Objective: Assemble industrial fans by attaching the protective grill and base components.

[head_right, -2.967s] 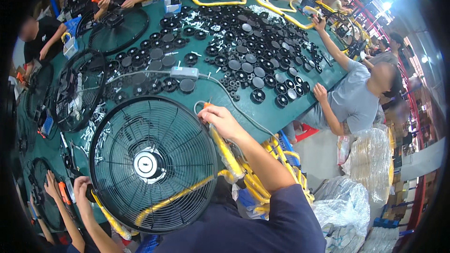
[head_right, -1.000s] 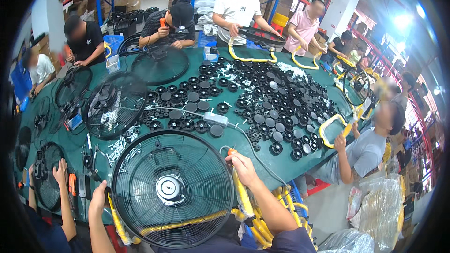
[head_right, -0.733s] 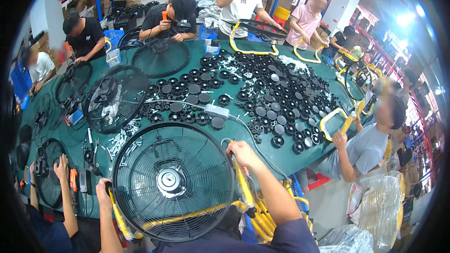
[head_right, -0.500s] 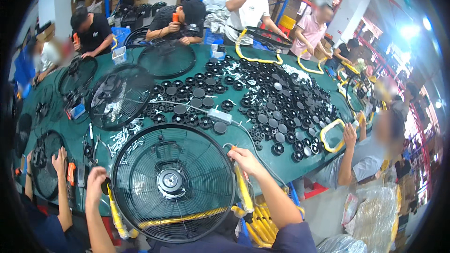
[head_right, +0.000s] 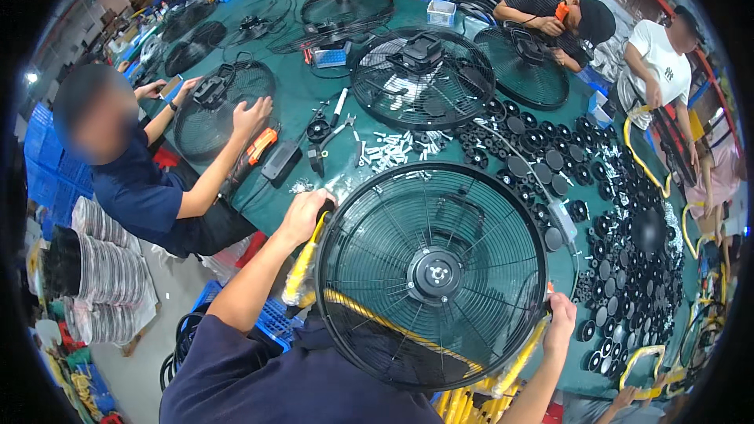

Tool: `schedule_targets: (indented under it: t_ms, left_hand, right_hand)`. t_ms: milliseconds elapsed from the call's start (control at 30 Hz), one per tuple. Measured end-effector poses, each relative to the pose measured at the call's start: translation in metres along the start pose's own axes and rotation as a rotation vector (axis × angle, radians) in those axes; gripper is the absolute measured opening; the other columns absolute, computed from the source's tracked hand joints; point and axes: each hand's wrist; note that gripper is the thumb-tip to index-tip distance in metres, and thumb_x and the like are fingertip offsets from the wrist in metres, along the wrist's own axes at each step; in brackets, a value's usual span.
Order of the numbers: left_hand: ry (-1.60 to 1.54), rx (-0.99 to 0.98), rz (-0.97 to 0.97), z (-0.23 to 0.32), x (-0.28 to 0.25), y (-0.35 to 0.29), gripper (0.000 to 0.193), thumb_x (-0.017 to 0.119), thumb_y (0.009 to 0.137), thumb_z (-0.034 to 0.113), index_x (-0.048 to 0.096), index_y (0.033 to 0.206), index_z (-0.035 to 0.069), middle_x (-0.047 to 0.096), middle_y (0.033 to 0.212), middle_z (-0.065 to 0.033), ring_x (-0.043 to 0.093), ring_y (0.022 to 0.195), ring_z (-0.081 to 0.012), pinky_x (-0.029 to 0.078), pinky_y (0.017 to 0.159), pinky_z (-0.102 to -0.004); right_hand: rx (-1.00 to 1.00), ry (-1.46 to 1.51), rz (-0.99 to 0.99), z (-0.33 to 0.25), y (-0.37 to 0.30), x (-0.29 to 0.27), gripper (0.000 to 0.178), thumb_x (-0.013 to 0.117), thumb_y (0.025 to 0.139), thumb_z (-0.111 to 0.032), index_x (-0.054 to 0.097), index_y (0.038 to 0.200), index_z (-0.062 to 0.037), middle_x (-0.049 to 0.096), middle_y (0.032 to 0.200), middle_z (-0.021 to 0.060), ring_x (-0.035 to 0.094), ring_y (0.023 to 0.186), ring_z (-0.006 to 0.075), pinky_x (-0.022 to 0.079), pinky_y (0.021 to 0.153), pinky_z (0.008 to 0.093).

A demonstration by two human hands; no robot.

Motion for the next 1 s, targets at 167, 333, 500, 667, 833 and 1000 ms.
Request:
schedule_targets:
  t_ms: [167,333,500,667,833,1000]
  left_hand:
    - [-0.131,-0.176,-0.138,0.005,-0.019,0.013,0.029,0.054,0.098,0.022,0.068,0.103,-0.003,0.070,0.098,-0.0072,0.063,0.096,-0.0166,0.049,0.089,-0.0322]
    - [0.114,-0.678,-0.315,0.049,-0.023,0.026,0.049,0.048,0.102,0.037,0.070,0.112,-0.007,0.073,0.105,-0.0127,0.064,0.100,-0.0235,0.048,0.094,-0.0342]
    - [0.092,-0.256,-0.182,0.003,-0.014,0.015,0.059,0.040,0.102,0.044,0.061,0.085,-0.009,0.062,0.075,-0.0274,0.059,0.072,-0.0368,0.045,0.074,-0.0452]
    - [0.053,-0.058,-0.107,0.004,-0.004,0.010,0.055,0.039,0.104,0.038,0.063,0.085,-0.007,0.063,0.077,-0.0259,0.060,0.075,-0.0387,0.045,0.075,-0.0446]
    - [-0.019,-0.175,-0.120,0.010,-0.011,0.008,0.054,0.045,0.102,0.041,0.065,0.084,-0.006,0.063,0.073,-0.0132,0.059,0.073,-0.0217,0.046,0.072,-0.0385]
    - [-0.188,-0.238,-0.111,0.003,-0.008,0.009,0.048,0.046,0.103,0.037,0.064,0.086,-0.005,0.065,0.080,-0.0061,0.057,0.079,-0.0164,0.044,0.076,-0.0330]
  right_hand:
    - [-0.191,-0.189,-0.211,-0.014,-0.014,0.013,0.039,0.054,0.101,-0.032,0.067,0.107,0.0043,0.065,0.095,0.0066,0.056,0.092,0.0159,0.044,0.088,0.0319]
    - [-0.358,-0.244,-0.169,-0.006,-0.038,0.006,0.046,0.049,0.102,-0.038,0.063,0.112,0.0044,0.065,0.105,0.0120,0.059,0.105,0.0210,0.043,0.096,0.0349]
    - [-0.130,-0.363,-0.255,-0.017,-0.020,-0.004,0.040,0.053,0.098,-0.032,0.066,0.100,0.0067,0.064,0.099,0.0103,0.057,0.097,0.0196,0.043,0.089,0.0316]
    - [0.322,-0.249,-0.275,0.013,0.021,-0.028,0.051,0.061,0.094,-0.037,0.069,0.111,0.0099,0.069,0.103,0.0143,0.059,0.106,0.0226,0.043,0.096,0.0357]
    - [-0.181,-0.265,-0.373,-0.019,-0.003,-0.005,0.058,0.042,0.106,-0.046,0.067,0.118,0.0053,0.071,0.103,0.0112,0.065,0.091,0.0173,0.050,0.084,0.0314]
    - [-0.341,-0.187,-0.256,0.008,-0.014,-0.008,0.050,0.047,0.104,-0.041,0.068,0.103,0.0044,0.070,0.097,0.0112,0.062,0.094,0.0195,0.047,0.085,0.0342]
Point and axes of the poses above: each hand's wrist, its own y-axis towards the middle knuckle, its own x-axis out of the palm, z = x × y
